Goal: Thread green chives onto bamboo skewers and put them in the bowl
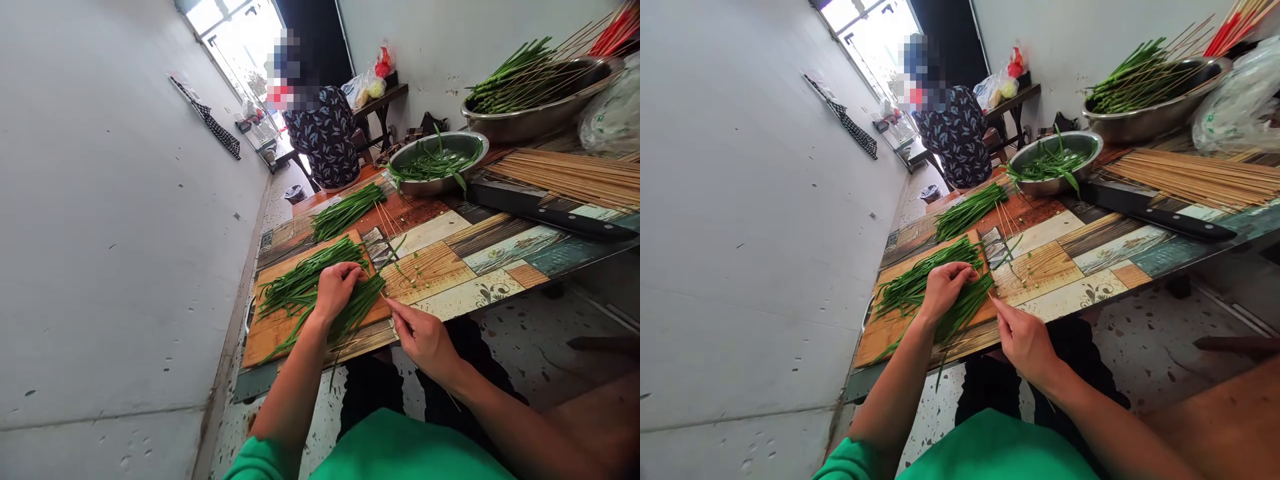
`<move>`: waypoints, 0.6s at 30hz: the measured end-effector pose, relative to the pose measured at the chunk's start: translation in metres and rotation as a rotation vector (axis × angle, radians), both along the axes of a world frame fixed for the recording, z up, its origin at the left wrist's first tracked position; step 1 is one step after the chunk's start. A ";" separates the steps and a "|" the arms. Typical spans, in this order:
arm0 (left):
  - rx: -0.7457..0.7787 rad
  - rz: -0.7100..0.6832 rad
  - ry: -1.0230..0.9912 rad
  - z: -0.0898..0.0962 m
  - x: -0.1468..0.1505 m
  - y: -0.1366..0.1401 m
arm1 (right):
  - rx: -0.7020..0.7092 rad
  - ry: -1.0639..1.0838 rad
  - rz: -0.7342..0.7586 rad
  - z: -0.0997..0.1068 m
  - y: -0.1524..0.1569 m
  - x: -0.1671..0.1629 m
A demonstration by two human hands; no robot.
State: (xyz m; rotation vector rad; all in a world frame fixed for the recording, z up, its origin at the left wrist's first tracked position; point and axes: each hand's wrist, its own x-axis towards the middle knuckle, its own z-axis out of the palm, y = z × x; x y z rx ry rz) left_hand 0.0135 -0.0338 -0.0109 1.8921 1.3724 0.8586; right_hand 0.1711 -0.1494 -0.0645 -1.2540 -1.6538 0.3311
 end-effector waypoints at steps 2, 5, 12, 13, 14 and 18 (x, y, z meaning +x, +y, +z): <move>-0.006 0.012 0.013 0.000 -0.001 0.001 | 0.003 -0.002 -0.006 0.000 0.000 0.000; -0.015 0.014 0.018 0.000 -0.002 0.002 | -0.005 0.002 -0.005 0.000 0.001 0.000; 0.007 -0.008 0.048 0.003 -0.001 0.001 | -0.030 0.020 0.007 -0.001 0.001 0.000; 0.012 -0.009 0.054 0.003 -0.001 0.001 | -0.034 0.018 0.007 -0.001 0.001 0.000; 0.015 -0.008 0.060 0.003 -0.001 0.001 | -0.037 0.018 0.007 -0.001 0.001 0.000; 0.011 -0.009 0.059 0.003 -0.001 0.000 | -0.048 0.014 0.001 -0.001 0.001 0.000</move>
